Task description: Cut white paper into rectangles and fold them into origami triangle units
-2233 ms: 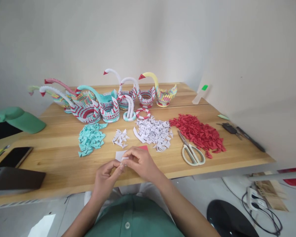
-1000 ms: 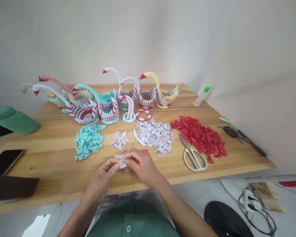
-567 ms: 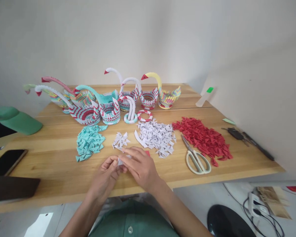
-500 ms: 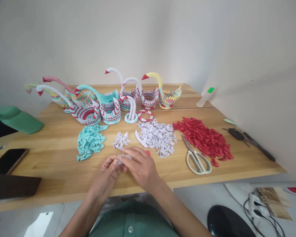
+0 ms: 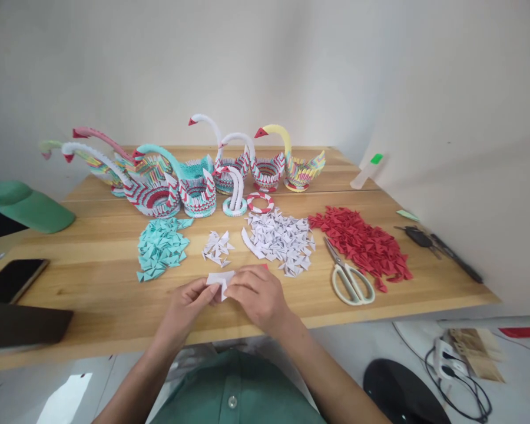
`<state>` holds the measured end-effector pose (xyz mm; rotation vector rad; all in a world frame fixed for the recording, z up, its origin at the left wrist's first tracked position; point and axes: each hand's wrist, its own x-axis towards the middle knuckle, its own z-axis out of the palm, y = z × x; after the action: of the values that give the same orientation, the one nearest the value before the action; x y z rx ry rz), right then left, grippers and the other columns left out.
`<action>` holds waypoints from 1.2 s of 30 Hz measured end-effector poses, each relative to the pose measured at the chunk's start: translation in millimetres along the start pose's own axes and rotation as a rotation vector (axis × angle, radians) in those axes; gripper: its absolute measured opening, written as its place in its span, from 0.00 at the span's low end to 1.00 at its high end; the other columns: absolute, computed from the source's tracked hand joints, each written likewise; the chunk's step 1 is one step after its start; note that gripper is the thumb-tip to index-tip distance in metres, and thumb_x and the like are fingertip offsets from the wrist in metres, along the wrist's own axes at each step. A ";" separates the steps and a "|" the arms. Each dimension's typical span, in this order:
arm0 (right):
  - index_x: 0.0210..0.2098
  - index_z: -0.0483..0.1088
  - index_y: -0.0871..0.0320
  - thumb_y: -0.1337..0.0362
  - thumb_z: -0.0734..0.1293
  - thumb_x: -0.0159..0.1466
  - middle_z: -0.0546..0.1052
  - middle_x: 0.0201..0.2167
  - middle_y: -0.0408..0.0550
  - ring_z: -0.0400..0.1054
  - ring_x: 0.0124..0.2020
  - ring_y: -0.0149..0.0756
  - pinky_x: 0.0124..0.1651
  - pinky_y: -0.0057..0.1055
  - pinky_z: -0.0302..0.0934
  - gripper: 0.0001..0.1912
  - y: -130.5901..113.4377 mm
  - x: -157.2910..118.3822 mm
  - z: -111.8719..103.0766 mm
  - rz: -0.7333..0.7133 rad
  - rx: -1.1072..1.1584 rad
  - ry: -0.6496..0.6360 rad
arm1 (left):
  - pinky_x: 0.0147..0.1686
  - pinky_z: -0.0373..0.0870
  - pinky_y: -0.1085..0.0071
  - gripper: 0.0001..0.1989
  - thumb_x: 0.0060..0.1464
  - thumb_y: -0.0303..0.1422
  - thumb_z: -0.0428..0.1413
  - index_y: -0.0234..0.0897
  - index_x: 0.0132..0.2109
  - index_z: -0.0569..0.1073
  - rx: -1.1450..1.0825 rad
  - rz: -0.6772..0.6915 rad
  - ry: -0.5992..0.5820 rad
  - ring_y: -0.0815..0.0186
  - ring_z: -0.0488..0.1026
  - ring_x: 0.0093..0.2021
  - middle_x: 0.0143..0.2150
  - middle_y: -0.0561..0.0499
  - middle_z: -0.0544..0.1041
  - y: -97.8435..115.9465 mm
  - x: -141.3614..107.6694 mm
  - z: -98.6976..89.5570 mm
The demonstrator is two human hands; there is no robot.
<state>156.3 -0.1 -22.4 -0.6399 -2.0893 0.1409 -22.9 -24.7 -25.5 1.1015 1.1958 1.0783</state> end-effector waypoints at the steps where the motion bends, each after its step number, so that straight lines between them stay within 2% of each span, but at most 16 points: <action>1: 0.39 0.75 0.52 0.70 0.62 0.67 0.78 0.33 0.48 0.70 0.38 0.38 0.42 0.37 0.69 0.11 0.2 0.6 -0.7 -0.002 0.006 -0.003 | 0.29 0.64 0.73 0.13 0.49 0.40 0.59 0.35 0.25 0.74 0.020 0.012 -0.016 0.67 0.67 0.27 0.22 0.53 0.72 -0.4 0.4 -0.5; 7: 0.37 0.74 0.55 0.73 0.62 0.66 0.78 0.32 0.49 0.70 0.38 0.38 0.43 0.36 0.68 0.10 2.8 1.6 -4.1 0.036 0.085 -0.019 | 0.28 0.62 0.74 0.13 0.55 0.38 0.56 0.34 0.27 0.73 0.134 0.099 -0.009 0.67 0.67 0.26 0.23 0.53 0.72 -9.3 -0.7 -1.0; 13: 0.41 0.73 0.53 0.74 0.63 0.65 0.78 0.40 0.49 0.69 0.44 0.40 0.47 0.41 0.67 0.11 7.1 -3.6 -2.4 0.054 0.044 -0.078 | 0.29 0.62 0.74 0.13 0.56 0.38 0.55 0.34 0.26 0.73 0.262 0.118 0.026 0.67 0.67 0.27 0.24 0.52 0.73 -7.4 -4.1 -0.3; 19: 0.39 0.74 0.53 0.72 0.63 0.66 0.79 0.38 0.49 0.70 0.43 0.39 0.47 0.40 0.69 0.09 3.1 -4.2 0.6 0.059 0.039 -0.032 | 0.29 0.63 0.74 0.11 0.54 0.37 0.56 0.35 0.28 0.74 0.164 0.133 0.083 0.67 0.67 0.27 0.25 0.52 0.74 -5.5 -5.3 4.9; 25: 0.38 0.76 0.53 0.69 0.64 0.66 0.79 0.40 0.49 0.70 0.45 0.40 0.47 0.40 0.68 0.08 2.8 -8.2 1.3 0.039 -0.011 -0.032 | 0.26 0.61 0.75 0.13 0.50 0.39 0.60 0.34 0.26 0.73 0.015 0.050 0.069 0.70 0.65 0.23 0.21 0.55 0.71 -8.4 -1.7 10.1; 28: 0.39 0.76 0.52 0.70 0.64 0.66 0.79 0.40 0.49 0.70 0.45 0.39 0.48 0.40 0.68 0.09 2.5 -8.5 0.0 0.053 -0.006 -0.043 | 0.25 0.62 0.75 0.13 0.50 0.40 0.60 0.34 0.27 0.73 -0.026 0.018 0.069 0.70 0.66 0.23 0.21 0.53 0.72 -8.6 -1.2 10.1; 32: 0.36 0.75 0.54 0.68 0.65 0.66 0.79 0.39 0.50 0.71 0.42 0.39 0.46 0.40 0.67 0.06 0.0 -4.5 -2.0 0.155 0.082 0.010 | 0.26 0.64 0.75 0.12 0.52 0.39 0.59 0.34 0.29 0.76 -0.012 0.055 0.069 0.68 0.68 0.26 0.24 0.51 0.76 -7.0 -4.9 10.5; 36: 0.31 0.74 0.56 0.65 0.67 0.64 0.79 0.33 0.49 0.73 0.37 0.37 0.42 0.34 0.67 0.05 -5.3 0.2 -2.8 0.440 0.281 0.021 | 0.29 0.66 0.73 0.12 0.53 0.38 0.58 0.34 0.30 0.77 0.036 0.089 0.096 0.66 0.70 0.28 0.26 0.49 0.77 -4.1 -9.8 12.3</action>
<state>156.4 -4.9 -18.9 -0.9102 -1.8345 0.6606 -11.1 -35.7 -27.5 1.1511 1.2554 1.1934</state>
